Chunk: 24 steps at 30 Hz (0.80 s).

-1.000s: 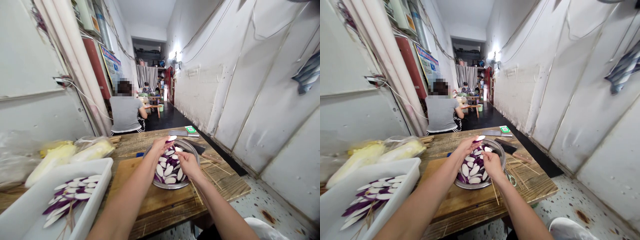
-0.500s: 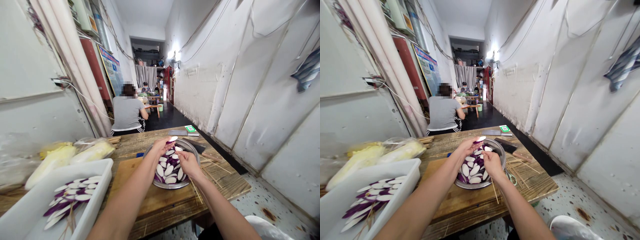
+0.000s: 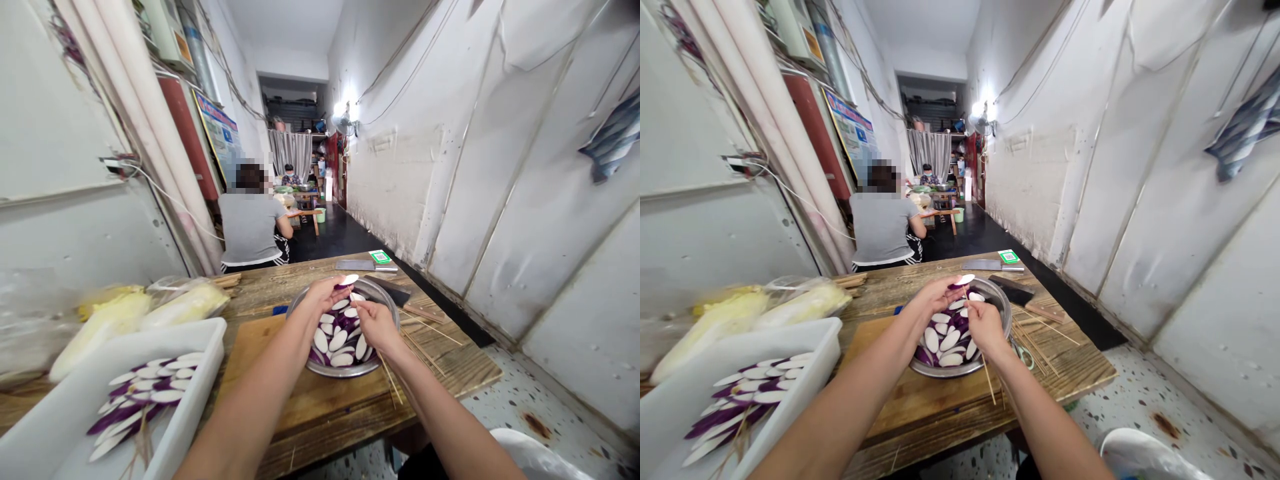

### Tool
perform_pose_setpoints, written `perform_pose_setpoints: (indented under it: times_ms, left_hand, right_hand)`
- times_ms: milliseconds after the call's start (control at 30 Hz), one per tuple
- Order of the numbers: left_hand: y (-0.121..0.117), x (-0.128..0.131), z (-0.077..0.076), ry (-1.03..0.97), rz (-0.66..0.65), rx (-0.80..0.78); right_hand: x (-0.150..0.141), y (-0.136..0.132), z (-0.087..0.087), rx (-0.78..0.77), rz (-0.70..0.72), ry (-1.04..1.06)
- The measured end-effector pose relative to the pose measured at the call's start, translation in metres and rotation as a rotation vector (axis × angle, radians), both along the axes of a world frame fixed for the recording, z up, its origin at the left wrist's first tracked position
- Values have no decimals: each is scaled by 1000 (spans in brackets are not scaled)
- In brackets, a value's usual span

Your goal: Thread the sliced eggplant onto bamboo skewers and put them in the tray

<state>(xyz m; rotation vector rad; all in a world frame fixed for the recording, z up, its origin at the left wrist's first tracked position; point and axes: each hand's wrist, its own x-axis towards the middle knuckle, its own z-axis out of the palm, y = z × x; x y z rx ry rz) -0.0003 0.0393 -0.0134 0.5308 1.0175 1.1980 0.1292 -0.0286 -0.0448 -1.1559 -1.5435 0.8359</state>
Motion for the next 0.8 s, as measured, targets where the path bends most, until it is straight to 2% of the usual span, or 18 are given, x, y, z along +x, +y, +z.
perform_pose_setpoints:
  times_ms: [300,533,800]
  left_hand:
    - [1,1,1,-13,-9,-8]
    - [3,0,-4,-34,-37,-1]
    - [-10,8,2,79,-221,24]
  right_hand:
    - [-1,2,-3,6,-38,-71]
    - [-2,1,-4,-27,-31,5]
    - [-2,1,-3,-68,-58,149]
